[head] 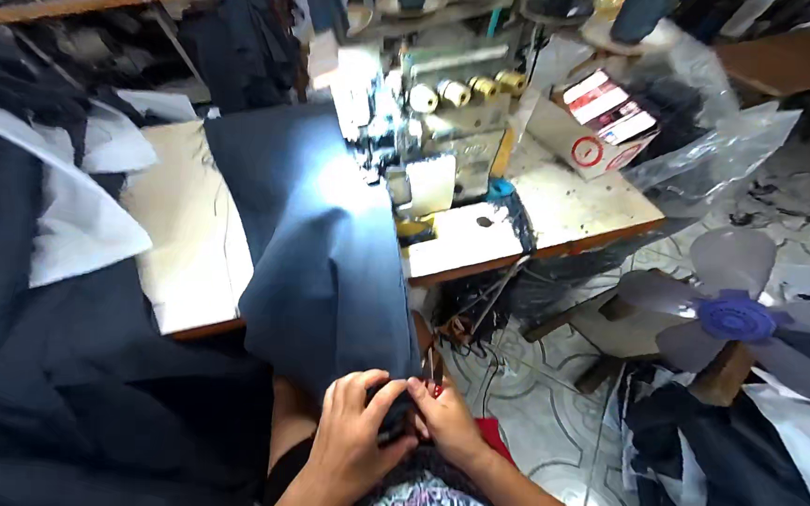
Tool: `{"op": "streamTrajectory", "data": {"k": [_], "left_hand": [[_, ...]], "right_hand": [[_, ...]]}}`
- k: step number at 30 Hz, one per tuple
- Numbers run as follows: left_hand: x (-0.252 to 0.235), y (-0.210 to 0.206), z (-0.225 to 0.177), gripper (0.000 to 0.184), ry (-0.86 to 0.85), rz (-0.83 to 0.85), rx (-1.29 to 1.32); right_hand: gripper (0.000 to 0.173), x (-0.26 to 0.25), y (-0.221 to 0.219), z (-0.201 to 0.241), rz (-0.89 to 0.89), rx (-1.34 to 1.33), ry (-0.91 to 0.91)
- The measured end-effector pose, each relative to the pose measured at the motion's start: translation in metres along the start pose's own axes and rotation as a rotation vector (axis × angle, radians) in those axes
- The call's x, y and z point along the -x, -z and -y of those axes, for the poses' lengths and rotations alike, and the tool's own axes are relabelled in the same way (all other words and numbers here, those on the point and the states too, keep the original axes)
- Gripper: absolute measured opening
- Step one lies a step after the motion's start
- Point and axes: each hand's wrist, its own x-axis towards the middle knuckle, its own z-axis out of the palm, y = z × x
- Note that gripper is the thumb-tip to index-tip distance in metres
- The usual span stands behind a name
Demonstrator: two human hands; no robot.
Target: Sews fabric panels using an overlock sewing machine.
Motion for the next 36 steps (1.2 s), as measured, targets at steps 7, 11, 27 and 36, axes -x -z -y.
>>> {"op": "streamTrajectory", "data": {"k": [7,11,27,36], "left_hand": [[0.016,0.014,-0.022,0.017,-0.189,-0.056,0.176],[0.020,0.019,-0.038,0.010,-0.278,-0.085,0.187],[-0.186,0.067,0.063,0.035,-0.179,-0.022,-0.207],[-0.229,0.065,0.086,0.042,-0.052,0.079,-0.231]], "right_hand": [[0.013,0.027,0.005,0.008,0.014,0.159,0.192],[0.021,0.045,0.006,0.008,0.002,0.251,0.228],[0.017,-0.039,0.005,0.051,-0.052,0.609,0.483],[0.024,-0.122,-0.015,0.107,-0.056,0.629,0.438]]}}
